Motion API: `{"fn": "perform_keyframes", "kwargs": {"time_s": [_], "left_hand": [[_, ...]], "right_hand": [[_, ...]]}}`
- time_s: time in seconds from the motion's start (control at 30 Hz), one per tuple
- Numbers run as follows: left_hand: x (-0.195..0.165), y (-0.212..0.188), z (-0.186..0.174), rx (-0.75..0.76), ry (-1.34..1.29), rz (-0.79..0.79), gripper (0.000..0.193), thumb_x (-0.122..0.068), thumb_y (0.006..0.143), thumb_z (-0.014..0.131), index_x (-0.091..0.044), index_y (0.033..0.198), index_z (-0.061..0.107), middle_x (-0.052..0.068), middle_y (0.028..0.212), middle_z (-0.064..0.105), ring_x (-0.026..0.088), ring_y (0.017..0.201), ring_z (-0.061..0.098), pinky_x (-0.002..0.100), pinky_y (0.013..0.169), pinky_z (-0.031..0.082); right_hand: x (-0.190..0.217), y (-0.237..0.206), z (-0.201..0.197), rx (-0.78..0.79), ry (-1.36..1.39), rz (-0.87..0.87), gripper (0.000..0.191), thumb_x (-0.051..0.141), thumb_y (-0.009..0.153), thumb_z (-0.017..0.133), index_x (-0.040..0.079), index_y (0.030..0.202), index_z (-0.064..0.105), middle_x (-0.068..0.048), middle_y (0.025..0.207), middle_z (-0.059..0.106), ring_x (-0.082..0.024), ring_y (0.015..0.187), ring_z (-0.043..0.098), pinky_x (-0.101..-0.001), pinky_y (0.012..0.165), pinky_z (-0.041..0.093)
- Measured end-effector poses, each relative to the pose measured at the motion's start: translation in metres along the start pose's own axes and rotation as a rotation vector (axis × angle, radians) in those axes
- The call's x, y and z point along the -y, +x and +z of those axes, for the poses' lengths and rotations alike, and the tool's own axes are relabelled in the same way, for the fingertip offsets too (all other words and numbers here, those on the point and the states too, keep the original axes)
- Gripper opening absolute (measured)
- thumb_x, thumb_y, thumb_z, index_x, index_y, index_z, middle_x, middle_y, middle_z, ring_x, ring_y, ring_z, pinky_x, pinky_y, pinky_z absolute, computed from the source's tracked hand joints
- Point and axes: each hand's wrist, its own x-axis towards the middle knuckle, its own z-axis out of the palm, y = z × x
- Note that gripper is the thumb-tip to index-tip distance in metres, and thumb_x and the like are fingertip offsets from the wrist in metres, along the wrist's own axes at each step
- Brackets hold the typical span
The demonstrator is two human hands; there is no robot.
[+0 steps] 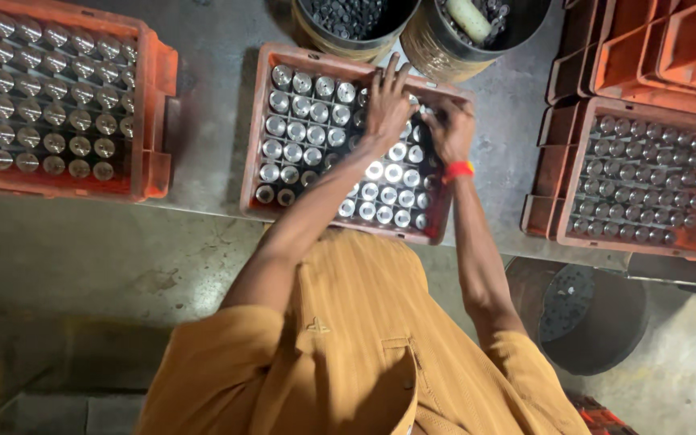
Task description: The person repeatedly picks small cylindrical metal parts from a red crate and places them into a metal bin. The person also moves a full crate aside and continues sorting from another crate.
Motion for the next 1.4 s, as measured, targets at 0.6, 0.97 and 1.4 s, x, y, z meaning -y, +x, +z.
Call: {"fn": "perform_keyframes", "kwargs": {"time_s": [0.6, 0.97, 1.4], "left_hand": [[0.002, -0.050, 0.033, -0.179, -0.597, 0.075, 0.063, 0.014, 0.078, 0.059, -0.008, 0.137, 0.062, 0.024, 0.142, 0.056, 0.047, 0.092, 0.070, 0.052, 0.075, 0.058], [0.082, -0.115, 0.008, -0.514, -0.607, -0.212, 0.023, 0.001, 0.090, 0.074, -0.011, 0.109, 0.074, 0.010, 0.127, 0.063, 0.031, 0.116, 0.066, 0.037, 0.098, 0.060], [0.134, -0.175, -0.074, -0.630, -0.754, -0.426, 0.021, 0.005, 0.095, 0.064, -0.002, 0.115, 0.066, 0.016, 0.116, 0.064, 0.033, 0.105, 0.066, 0.040, 0.090, 0.054]], "right_hand": [[-0.012, -0.047, 0.018, -0.062, -0.077, -0.067, 0.055, -0.001, 0.083, 0.066, 0.004, 0.138, 0.062, -0.023, 0.132, 0.067, -0.046, 0.117, 0.067, -0.0460, 0.102, 0.054], [-0.025, -0.014, 0.016, -0.027, -0.402, 0.174, 0.038, 0.036, 0.084, 0.083, 0.012, 0.113, 0.079, -0.024, 0.148, 0.047, -0.048, 0.139, 0.030, -0.0680, 0.105, 0.022], [-0.045, -0.072, 0.005, -0.413, 0.717, 0.502, 0.051, 0.048, 0.108, 0.059, 0.000, 0.127, 0.063, -0.017, 0.115, 0.066, -0.026, 0.102, 0.065, -0.0407, 0.094, 0.052]]}}
